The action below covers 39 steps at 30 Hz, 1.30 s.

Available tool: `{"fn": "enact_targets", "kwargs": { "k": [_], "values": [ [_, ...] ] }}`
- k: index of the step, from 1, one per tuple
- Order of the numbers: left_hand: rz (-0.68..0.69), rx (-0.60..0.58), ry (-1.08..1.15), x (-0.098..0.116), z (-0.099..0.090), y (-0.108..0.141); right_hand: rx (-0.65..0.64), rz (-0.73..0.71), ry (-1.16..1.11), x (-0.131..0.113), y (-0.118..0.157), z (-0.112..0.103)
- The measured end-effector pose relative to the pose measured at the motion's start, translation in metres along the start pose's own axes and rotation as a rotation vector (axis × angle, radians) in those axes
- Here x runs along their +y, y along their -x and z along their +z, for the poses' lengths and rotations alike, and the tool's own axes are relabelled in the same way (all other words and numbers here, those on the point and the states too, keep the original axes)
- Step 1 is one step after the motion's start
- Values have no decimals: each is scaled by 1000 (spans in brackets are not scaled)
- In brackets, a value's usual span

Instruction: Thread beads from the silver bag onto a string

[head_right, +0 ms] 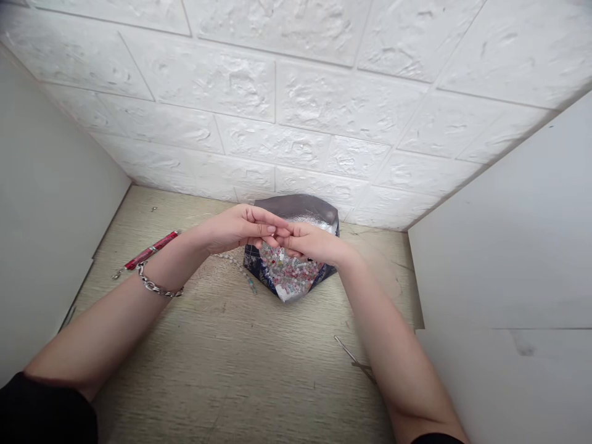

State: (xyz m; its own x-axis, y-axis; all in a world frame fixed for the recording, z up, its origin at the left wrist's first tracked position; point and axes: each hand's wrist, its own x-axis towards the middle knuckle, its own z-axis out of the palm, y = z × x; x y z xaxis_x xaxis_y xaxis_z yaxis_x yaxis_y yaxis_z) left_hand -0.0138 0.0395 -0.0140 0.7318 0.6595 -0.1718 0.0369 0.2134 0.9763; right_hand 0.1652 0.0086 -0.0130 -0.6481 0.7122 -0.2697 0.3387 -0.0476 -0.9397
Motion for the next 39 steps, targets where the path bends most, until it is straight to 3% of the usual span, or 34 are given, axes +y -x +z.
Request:
{"fn": "enact_targets", "kwargs": {
  "k": [4,10,16,33,39],
  "values": [
    [54,133,-160,0,3,-2,23,4,4,3,0,-3],
    [43,295,-566,7,6,1,135,100,219,6,-2,-4],
    [51,209,-865,3,6,1,158,85,258,5,-2,-2],
    [-30,130,-905,4,1,2,95,86,252,5,0,-3],
    [-13,167,-800,1,-3,0,148,112,73,15,-1,-7]
  ]
}}
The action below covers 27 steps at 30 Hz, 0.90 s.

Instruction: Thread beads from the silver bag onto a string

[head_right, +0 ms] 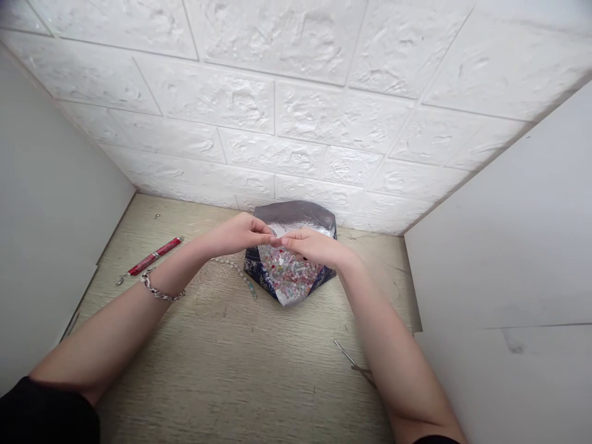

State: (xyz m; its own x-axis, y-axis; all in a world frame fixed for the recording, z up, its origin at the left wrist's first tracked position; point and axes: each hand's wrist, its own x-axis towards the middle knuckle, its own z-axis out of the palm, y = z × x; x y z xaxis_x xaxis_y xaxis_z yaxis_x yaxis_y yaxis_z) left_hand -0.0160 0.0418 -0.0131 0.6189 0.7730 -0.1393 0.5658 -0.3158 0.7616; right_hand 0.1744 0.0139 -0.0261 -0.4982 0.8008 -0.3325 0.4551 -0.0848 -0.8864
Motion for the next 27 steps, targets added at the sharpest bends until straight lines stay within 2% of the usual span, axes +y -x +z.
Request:
{"fn": "enact_targets", "kwargs": {
  "k": [3,7,15,20,27],
  "values": [
    [-15,11,38,-2,0,-1,38,-10,-24,4,-2,-1],
    [-13,30,89,-3,1,-2,22,-101,-87,1,-1,-3],
    [-70,132,268,8,0,2,35,-209,-338,2,-4,-6],
    [-71,139,363,12,0,5,139,-328,-593,9,-14,-4],
    [-58,124,432,13,2,4,202,-332,-733,11,-17,2]
  ]
}}
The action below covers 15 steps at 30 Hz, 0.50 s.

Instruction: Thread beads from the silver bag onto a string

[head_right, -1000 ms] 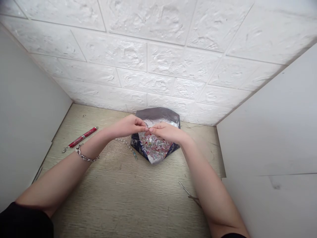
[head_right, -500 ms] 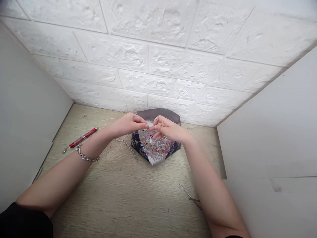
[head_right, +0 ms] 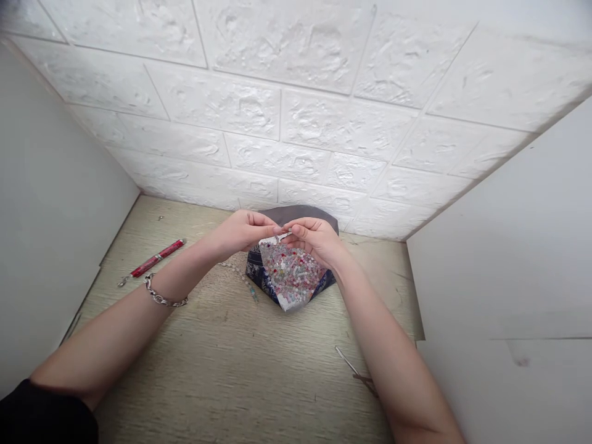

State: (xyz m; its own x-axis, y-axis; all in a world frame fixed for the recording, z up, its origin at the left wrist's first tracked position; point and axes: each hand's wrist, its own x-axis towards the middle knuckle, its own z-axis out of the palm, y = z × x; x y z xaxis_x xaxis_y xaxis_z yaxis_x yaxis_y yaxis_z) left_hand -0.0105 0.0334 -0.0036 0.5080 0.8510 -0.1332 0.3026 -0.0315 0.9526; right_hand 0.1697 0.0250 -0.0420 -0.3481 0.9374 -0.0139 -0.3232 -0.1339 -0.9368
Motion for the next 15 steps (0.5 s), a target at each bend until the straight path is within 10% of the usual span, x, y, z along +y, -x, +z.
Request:
{"fn": "enact_targets", "kwargs": {
  "k": [15],
  "values": [
    [17,19,-13,0,0,1,55,62,-40,2,0,5]
  ]
}}
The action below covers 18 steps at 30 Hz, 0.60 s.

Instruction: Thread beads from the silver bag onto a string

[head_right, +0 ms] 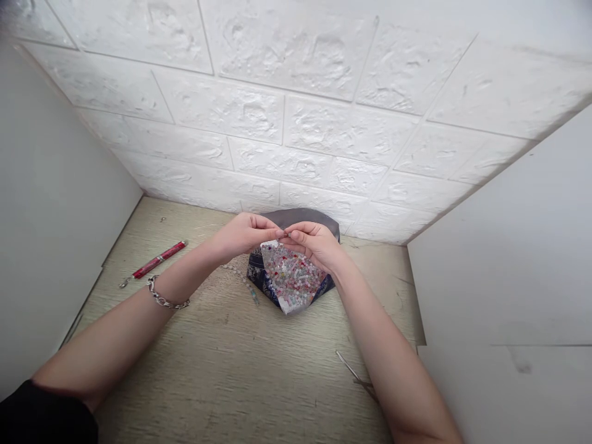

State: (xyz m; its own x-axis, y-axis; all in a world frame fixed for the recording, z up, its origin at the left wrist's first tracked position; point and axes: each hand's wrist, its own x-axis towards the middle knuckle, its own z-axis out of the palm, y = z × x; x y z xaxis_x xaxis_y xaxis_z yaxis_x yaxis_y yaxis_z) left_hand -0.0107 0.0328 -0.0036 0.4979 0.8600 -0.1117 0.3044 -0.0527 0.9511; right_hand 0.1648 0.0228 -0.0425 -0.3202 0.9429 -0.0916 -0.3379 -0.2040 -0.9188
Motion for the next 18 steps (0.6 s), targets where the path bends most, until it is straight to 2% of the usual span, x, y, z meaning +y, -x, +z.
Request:
{"fn": "enact_targets", "kwargs": {
  "k": [10,18],
  "values": [
    [24,34,-28,3,1,1,0,-29,-62,5,-1,2],
    [135,81,-85,0,3,-1,27,-28,-112,9,-1,4]
  ]
}}
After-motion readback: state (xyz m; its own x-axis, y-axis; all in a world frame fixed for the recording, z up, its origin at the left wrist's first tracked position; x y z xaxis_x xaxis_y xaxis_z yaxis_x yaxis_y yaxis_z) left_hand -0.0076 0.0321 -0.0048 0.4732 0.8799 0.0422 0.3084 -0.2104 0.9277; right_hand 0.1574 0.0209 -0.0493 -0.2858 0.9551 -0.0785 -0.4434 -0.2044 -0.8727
